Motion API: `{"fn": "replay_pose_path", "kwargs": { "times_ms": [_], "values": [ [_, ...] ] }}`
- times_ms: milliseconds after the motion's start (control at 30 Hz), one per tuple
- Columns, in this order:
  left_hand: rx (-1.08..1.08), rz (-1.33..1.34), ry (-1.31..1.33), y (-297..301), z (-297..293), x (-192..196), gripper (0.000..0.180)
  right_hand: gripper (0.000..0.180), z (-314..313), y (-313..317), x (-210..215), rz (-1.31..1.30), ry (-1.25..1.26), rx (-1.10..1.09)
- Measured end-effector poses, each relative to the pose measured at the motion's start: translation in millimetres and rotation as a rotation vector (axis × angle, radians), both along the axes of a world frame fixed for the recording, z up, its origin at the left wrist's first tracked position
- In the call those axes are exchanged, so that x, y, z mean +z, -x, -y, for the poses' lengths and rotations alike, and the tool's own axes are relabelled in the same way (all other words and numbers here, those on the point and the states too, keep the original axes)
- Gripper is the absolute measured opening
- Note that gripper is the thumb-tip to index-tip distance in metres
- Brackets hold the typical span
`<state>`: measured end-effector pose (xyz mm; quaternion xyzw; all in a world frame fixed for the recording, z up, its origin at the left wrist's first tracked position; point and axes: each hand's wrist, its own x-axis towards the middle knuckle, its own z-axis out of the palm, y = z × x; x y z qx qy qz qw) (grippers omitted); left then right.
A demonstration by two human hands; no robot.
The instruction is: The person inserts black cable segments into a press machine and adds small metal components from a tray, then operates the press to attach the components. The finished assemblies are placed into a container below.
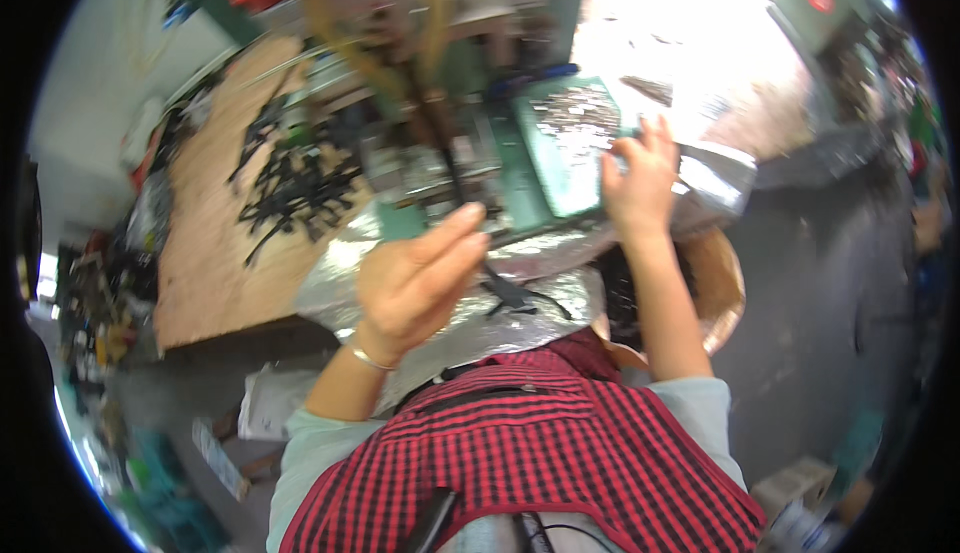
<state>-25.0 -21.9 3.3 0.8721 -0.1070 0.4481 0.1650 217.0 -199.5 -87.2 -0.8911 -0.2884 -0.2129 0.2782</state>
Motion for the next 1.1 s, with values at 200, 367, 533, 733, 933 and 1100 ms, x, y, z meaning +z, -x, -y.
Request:
{"fn": "replay_pose_path", "kwargs": {
  "times_ms": [200, 367, 533, 733, 933, 1100],
  "values": [
    [0.454, 0.025, 0.059, 110.7, -24.4, -31.3, 0.030, 0.009, 12.2, 19.6, 7.0, -0.166, -0.359, 0.013],
    [1.100, 0.086, -0.101, 146.0, -113.9, 35.4, 0.016, 0.011, -7.4, 26.5, 23.0, -0.328, -0.509, 0.150],
    [1.147, -0.527, -0.244, 168.8, -234.9, -58.9, 0.010, 0.013, -33.6, 31.1, 24.0, -0.319, -0.587, 0.237],
    [1.093, -0.636, -0.125, 177.7, -246.2, -107.1, 0.010, 0.016, 9.6, 35.1, 21.8, -0.367, -0.478, 0.127],
    [0.962, -1.009, 0.543, 194.2, -177.3, -31.0, 0.024, 0.016, 73.5, 45.7, 15.9, -0.307, -0.485, 0.001],
    [0.556, -0.536, 1.003, 176.4, -149.4, -43.1, 0.020, 0.015, 23.3, 64.0, 43.6, -0.379, -0.612, 0.214]
  ]
}}
